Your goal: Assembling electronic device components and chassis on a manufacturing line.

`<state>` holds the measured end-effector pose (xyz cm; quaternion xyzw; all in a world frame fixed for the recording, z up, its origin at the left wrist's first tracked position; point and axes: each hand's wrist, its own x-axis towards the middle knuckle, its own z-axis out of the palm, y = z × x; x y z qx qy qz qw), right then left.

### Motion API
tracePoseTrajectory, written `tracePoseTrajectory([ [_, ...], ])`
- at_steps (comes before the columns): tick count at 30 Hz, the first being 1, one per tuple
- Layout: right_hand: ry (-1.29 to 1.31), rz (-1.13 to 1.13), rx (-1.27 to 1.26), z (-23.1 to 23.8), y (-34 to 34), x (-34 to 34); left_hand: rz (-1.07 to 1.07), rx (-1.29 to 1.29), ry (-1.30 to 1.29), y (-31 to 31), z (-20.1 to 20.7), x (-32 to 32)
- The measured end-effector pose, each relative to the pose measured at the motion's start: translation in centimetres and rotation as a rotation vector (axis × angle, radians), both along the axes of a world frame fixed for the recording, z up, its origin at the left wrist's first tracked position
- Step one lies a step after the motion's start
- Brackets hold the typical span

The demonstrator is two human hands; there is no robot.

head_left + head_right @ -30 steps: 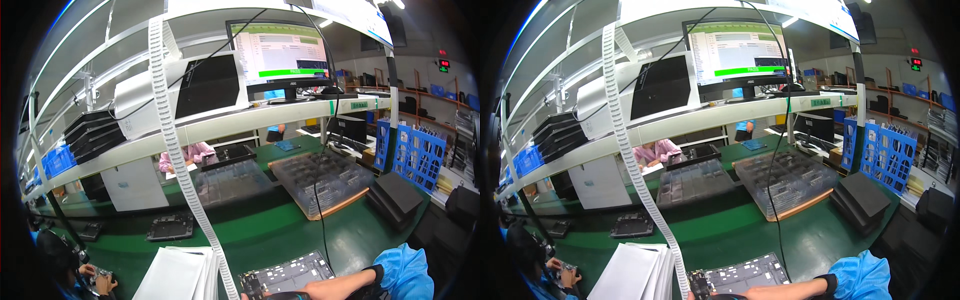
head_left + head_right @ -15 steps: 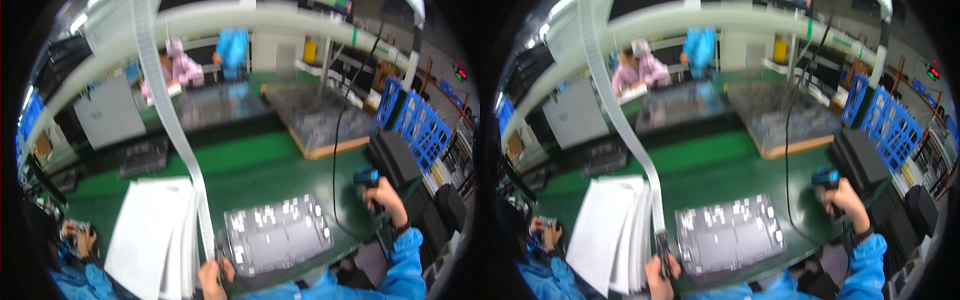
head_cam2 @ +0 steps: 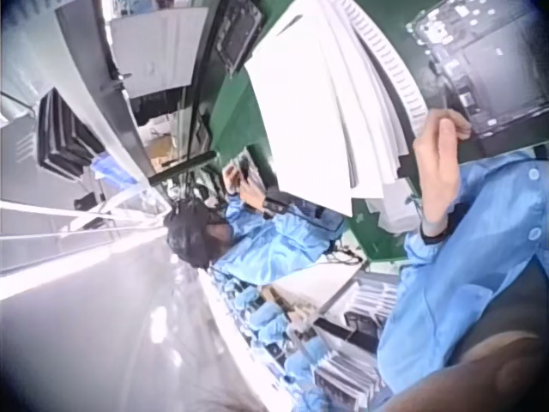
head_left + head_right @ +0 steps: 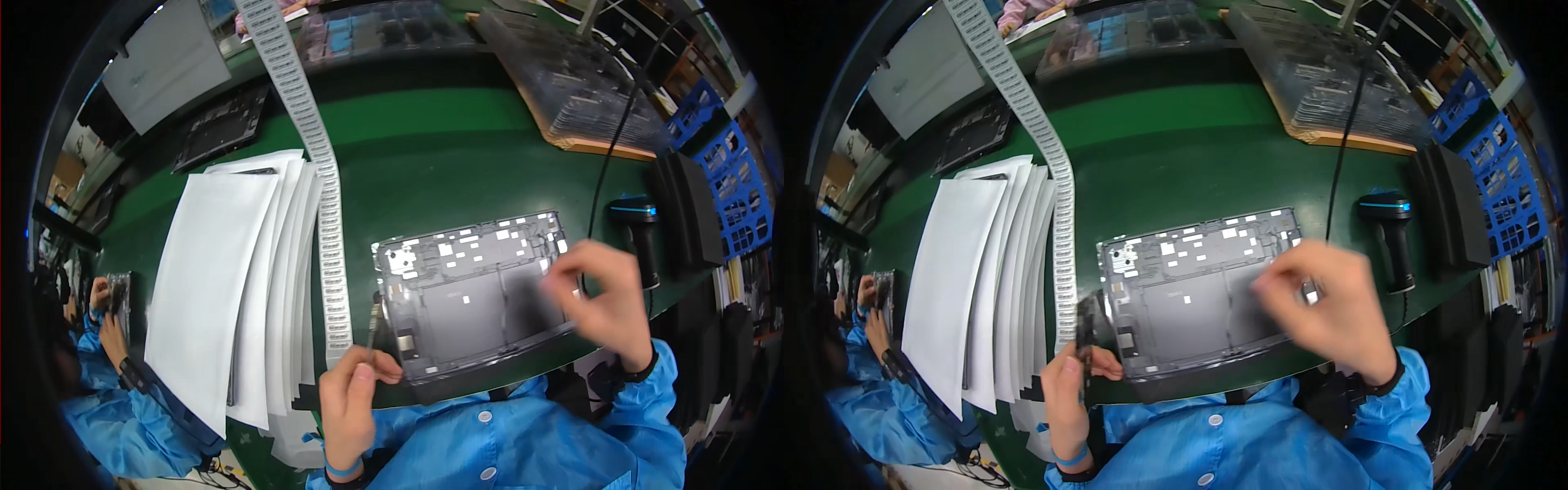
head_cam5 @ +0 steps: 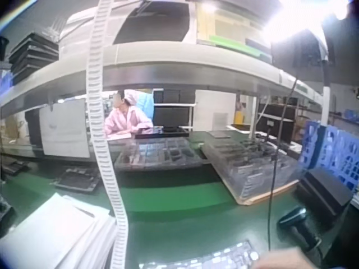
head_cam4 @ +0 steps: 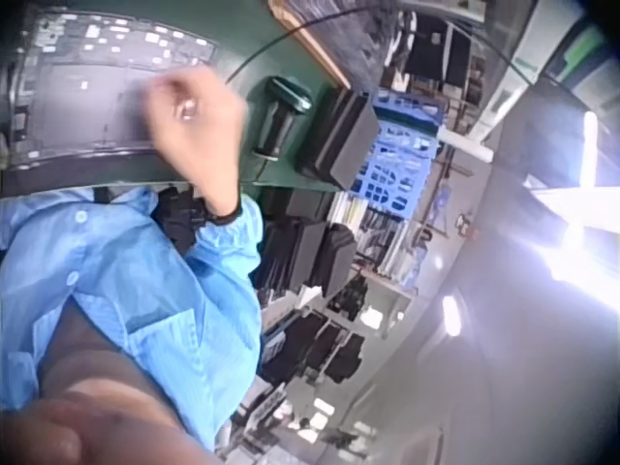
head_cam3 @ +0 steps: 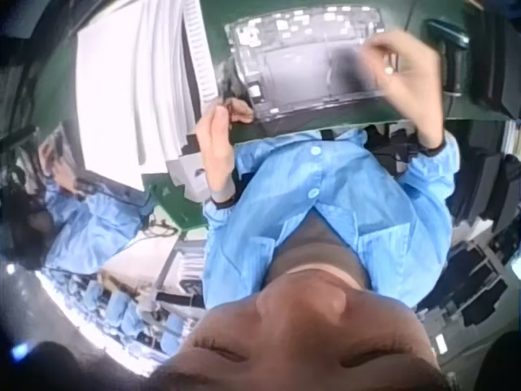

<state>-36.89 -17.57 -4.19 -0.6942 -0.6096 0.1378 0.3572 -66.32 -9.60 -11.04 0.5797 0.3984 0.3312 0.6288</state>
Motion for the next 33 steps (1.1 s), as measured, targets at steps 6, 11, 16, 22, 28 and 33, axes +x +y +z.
tracePoseTrajectory([
  [6, -0.074, 0.658, -0.051, -2.0, 7.6, -6.2, 0.147, -0.047, -0.216, -0.7, 0.7, -0.3],
  [11, 0.033, 0.769, 0.030, -4.6, 9.4, -7.0, 0.230, -0.166, -0.443, -0.9, 0.3, -1.3],
  [16, 0.394, 0.588, -0.068, -2.4, 7.9, -6.7, 0.313, -0.272, -0.340, 0.0, 1.0, 0.1],
  [22, 0.415, 0.543, -0.052, -2.3, 7.0, -6.2, 0.335, -0.220, -0.398, 0.8, 0.2, 2.3],
  [28, 0.550, 0.418, -0.028, -3.2, 6.1, -5.5, 0.290, -0.233, -0.427, 0.9, 0.1, 3.6],
  [33, 0.520, 0.346, 0.026, -3.5, 6.4, -4.9, 0.317, -0.229, -0.385, 0.7, 0.3, 5.1],
])
